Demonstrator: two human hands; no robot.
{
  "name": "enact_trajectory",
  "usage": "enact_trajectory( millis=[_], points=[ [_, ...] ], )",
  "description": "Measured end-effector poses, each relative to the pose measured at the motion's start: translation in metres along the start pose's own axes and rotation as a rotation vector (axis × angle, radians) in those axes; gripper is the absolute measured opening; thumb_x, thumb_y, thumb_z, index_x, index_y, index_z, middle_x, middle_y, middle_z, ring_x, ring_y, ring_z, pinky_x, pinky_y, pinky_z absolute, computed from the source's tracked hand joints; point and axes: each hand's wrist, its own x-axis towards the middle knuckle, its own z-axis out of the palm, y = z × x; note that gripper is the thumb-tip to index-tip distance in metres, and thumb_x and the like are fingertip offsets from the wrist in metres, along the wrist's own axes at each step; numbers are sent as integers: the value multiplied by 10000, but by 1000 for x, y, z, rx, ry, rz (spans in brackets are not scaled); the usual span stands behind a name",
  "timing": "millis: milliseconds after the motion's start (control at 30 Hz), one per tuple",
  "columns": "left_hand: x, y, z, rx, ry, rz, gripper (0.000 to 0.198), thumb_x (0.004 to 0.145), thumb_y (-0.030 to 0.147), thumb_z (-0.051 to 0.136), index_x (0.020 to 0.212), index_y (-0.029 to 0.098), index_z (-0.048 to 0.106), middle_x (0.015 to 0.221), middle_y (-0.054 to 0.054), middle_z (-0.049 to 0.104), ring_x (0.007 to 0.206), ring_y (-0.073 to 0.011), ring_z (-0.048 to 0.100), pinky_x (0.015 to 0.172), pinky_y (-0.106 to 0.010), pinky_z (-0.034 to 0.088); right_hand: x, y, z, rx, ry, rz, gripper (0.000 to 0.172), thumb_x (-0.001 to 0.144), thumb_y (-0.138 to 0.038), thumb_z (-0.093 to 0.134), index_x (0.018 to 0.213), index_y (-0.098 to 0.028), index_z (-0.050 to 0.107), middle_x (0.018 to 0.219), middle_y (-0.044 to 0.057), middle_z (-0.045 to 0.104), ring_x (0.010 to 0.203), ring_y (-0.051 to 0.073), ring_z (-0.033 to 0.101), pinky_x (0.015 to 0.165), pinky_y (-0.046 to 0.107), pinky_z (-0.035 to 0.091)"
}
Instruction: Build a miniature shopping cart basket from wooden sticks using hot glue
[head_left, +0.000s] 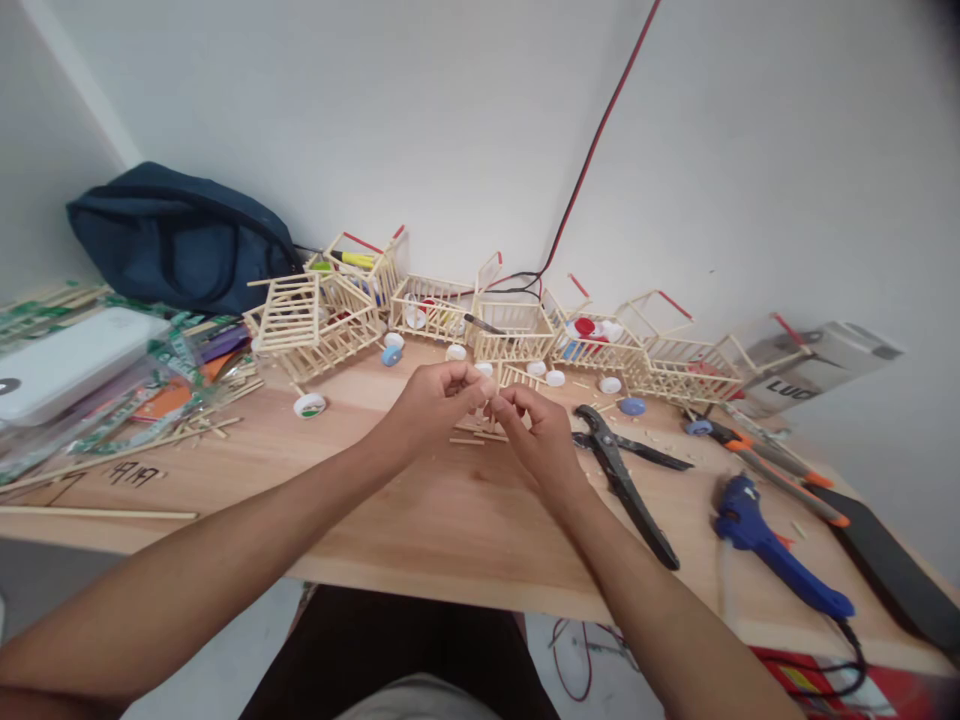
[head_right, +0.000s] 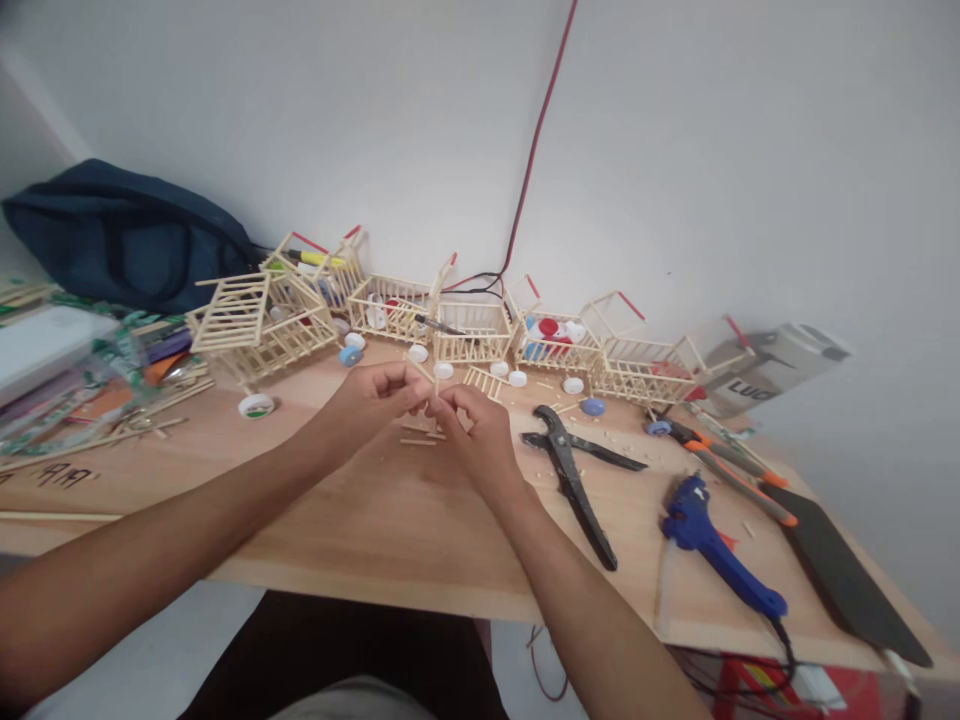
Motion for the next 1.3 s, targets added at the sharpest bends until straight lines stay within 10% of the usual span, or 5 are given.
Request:
enact_trajectory(
  millis=[267, 633, 833, 1133, 1300],
  points=[
    [-9, 10, 4, 308, 160, 128, 111, 773, 165, 593, 671, 154, 634, 683, -6, 628, 649, -113, 500, 638, -261, 362, 1, -1, 2, -120, 2, -52, 259, 944, -329, 515, 724, -205, 571, 683, -2, 582, 686, 142, 534, 678, 271, 383],
    [1, -17, 0, -437, -11, -391, 210, 584, 231, 730, 567, 135, 544, 548, 3, 512, 517, -76, 434, 511, -218, 292, 1, -1, 5, -292, -12, -117, 257, 943, -298, 506, 706, -213, 561, 683, 22, 582, 707, 176, 516, 685, 315, 365],
    [2, -16, -3, -255, 124, -296, 218, 688, 256, 646, 592, 161, 474, 513, 39, 452, 467, -65, 384, 484, -206, 258, -2, -10, 3, -221, 75, -109, 248, 950, -288, 482, 729, -220, 571, 708, 19, 613, 731, 171, 548, 726, 316, 392],
    [2, -2, -4, -256, -5, -253, 362, 857, 362, 490, 582, 200, 319, 484, 77, 311, 387, -44, 260, 436, -215, 161, -2, -8, 2, -92, 73, -37, 263, 952, -295, 474, 729, -212, 586, 701, 10, 614, 712, 154, 564, 697, 286, 401],
    [3, 0, -24, 90, 191, -9, 267, 878, 344, 467, 658, 197, 432, 552, 38, 437, 472, -90, 381, 488, -234, 302, -3, -6, -1, -75, 68, 9, 278, 956, -314, 464, 728, -211, 584, 702, 5, 602, 695, 150, 548, 694, 281, 402]
  ],
)
